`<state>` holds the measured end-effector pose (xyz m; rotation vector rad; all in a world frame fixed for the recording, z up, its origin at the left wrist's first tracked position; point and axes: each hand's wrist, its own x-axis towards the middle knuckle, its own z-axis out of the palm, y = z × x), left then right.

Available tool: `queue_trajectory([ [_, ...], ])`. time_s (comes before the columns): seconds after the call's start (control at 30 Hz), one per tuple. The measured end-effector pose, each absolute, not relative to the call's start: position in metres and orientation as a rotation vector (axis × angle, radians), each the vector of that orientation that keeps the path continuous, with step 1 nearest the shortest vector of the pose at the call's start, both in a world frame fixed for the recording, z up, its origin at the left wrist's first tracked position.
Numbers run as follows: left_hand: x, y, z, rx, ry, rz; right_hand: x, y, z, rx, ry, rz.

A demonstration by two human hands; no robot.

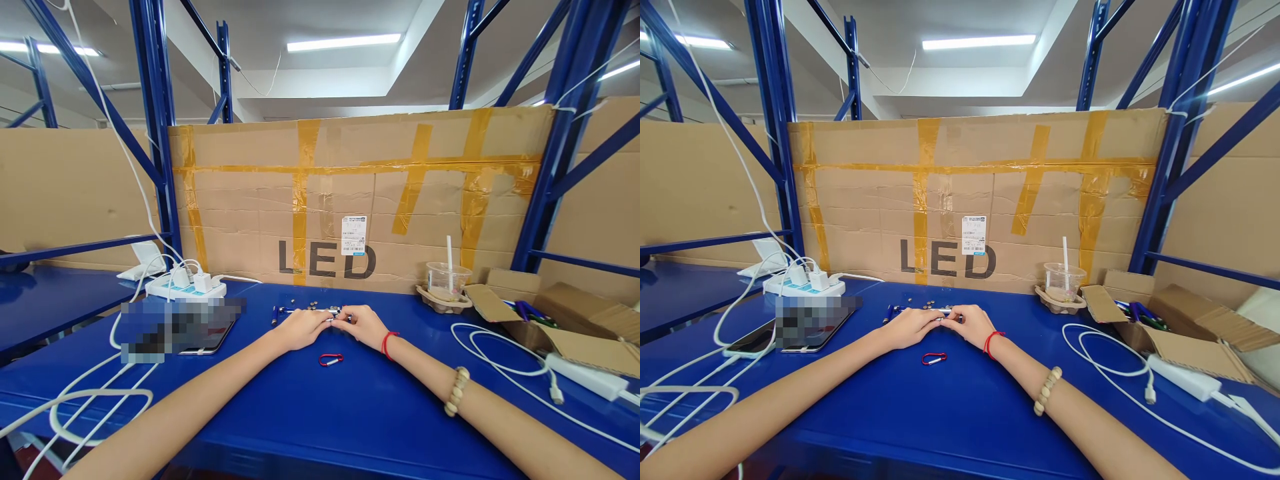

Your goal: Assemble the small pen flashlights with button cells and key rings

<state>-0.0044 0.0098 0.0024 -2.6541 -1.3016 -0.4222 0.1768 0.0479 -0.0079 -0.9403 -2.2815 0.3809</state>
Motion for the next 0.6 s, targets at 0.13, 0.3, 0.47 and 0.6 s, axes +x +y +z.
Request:
queue_trajectory([
  [0.13, -0.0043, 0.0099, 0.0027, -2.655, -1.291, -0.423, 0.177, 0.0486, -0.0083, -0.923, -2.282, 0.399],
  [0.3, -0.0045, 0.01, 0.0026, -2.654, -1.284, -0.424, 0.1768, 0.0498, -0.0098, -0.915, -2.279, 0.414],
  [0.47, -0.0046, 0.0098, 0.0021, -2.682, -1.302, -0.467, 0.1766, 0.048, -0.0079, -0.942, -2.273, 0.402],
  [0.6, -0.0046, 0.0096, 0.0023, -2.695, -1.301, -0.484, 0.1766, 0.0467, -0.0062, -0.953, -2.278, 0.406],
])
